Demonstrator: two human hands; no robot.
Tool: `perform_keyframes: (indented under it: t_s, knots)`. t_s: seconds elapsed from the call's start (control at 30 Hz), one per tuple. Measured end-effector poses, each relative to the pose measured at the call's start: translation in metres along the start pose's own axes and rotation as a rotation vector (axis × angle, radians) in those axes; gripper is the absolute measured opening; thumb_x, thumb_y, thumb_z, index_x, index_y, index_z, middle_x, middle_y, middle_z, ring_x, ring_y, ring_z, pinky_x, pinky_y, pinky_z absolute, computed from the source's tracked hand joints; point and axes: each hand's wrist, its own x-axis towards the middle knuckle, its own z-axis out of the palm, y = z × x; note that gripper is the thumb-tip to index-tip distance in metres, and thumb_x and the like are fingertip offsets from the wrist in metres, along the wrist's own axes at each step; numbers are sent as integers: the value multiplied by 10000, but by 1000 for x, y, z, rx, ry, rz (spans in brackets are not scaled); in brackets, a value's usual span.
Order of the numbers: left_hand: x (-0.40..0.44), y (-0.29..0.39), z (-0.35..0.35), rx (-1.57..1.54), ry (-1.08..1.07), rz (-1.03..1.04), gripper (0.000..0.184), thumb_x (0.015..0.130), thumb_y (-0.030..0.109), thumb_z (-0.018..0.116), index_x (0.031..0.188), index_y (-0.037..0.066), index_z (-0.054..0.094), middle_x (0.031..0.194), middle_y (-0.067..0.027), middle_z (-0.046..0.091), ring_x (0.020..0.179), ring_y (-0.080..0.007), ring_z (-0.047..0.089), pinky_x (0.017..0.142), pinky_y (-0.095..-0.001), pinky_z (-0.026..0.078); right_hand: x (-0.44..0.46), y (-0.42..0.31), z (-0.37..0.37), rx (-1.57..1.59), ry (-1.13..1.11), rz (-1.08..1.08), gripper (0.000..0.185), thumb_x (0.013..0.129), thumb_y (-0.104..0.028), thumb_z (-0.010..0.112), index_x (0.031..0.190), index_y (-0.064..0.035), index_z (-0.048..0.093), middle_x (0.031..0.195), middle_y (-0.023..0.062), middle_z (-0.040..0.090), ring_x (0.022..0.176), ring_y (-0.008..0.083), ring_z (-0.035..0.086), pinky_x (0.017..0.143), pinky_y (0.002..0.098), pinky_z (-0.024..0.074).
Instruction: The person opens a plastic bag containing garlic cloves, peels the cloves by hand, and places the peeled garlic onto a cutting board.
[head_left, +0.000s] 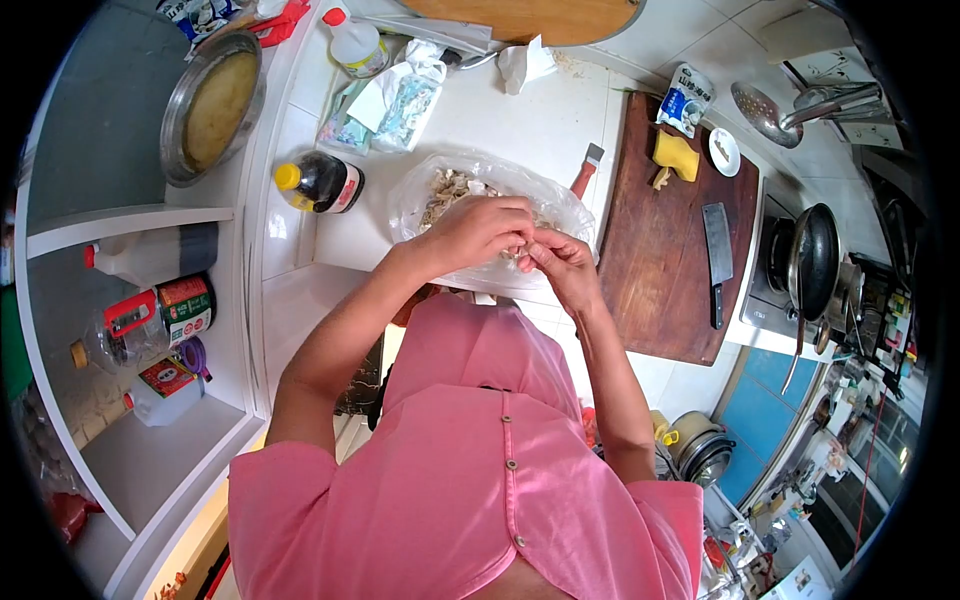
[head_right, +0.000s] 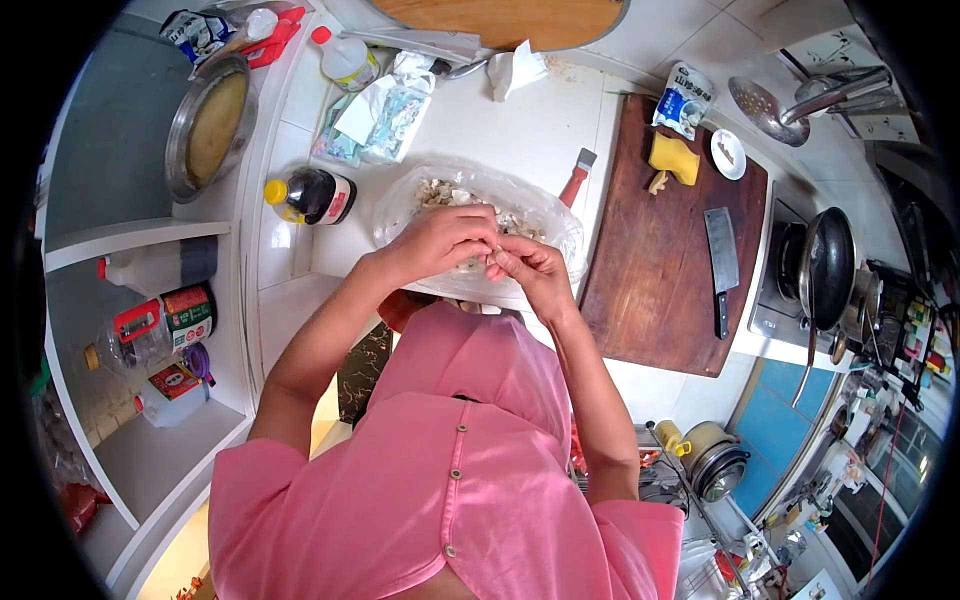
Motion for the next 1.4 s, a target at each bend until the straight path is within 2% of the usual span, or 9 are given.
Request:
perform_keyframes:
  t_s: [0.13,0.33,0.43,0.63,0.83,0.93,1.03,1.23,1.4]
  knots:
    - [4,1,-3,3,-128,-31,83,793,44,607,875,34,592,852,-73,553,765,-264,574,677,-350,451,-5,-7,4,16,-30,26,209,913,-82,563,1090,-2,639,909,79,658,754,120,592,707,262,492]
    - [5,6,3,-35,-13,9,81,796,48,608,876,43,595,860,-62,563,762,-261,576,665,-339,451,-5,-18,-1,75,-48,63,222,918,-106,563,1101,-3,633,916,81,653,763,120,583,705,257,482]
    - [5,6,0,-36,-73,-9,67,806,77,608,863,52,583,855,-68,556,761,-268,582,658,-353,456,-7,-18,1,103,-49,86,217,920,-116,563,1090,-2,633,922,82,653,769,120,584,705,255,481]
    - [4,11,-3,258,-200,28,100,838,108,570,864,53,491,848,-89,506,745,-302,582,633,-413,455,-7,-8,0,148,-75,97,196,919,-126,568,1056,-5,638,931,80,657,770,121,595,711,255,490]
    - [-8,-2,15,366,-28,46,128,836,104,571,889,48,470,888,-99,504,741,-327,574,620,-430,449,2,11,-12,232,66,55,227,922,-132,569,1107,-10,618,952,69,659,816,117,620,745,248,509]
    - [-17,-8,27,248,28,-121,124,838,85,564,889,41,460,881,-114,525,750,-338,576,632,-424,444,4,13,-10,261,102,49,246,927,-115,555,1148,-14,597,969,74,657,832,120,624,758,247,510]
    - [-24,-14,40,102,197,-233,107,849,62,546,899,30,457,844,-127,546,751,-340,577,627,-406,438,8,15,-4,272,170,-10,243,932,-97,542,1153,-4,580,990,91,651,809,110,600,770,234,490]
    - [-31,-21,59,-20,367,-291,104,849,65,572,895,25,489,806,-123,558,689,-294,564,602,-366,431,11,15,-5,266,210,-87,227,935,-72,528,1141,1,591,1012,92,652,832,119,617,765,230,500]
    - [-19,-3,57,10,447,-276,119,802,96,639,860,42,550,836,-85,565,717,-265,587,602,-351,452,9,17,-2,90,218,-127,232,911,-55,567,1134,3,594,997,73,652,829,100,605,749,226,499]
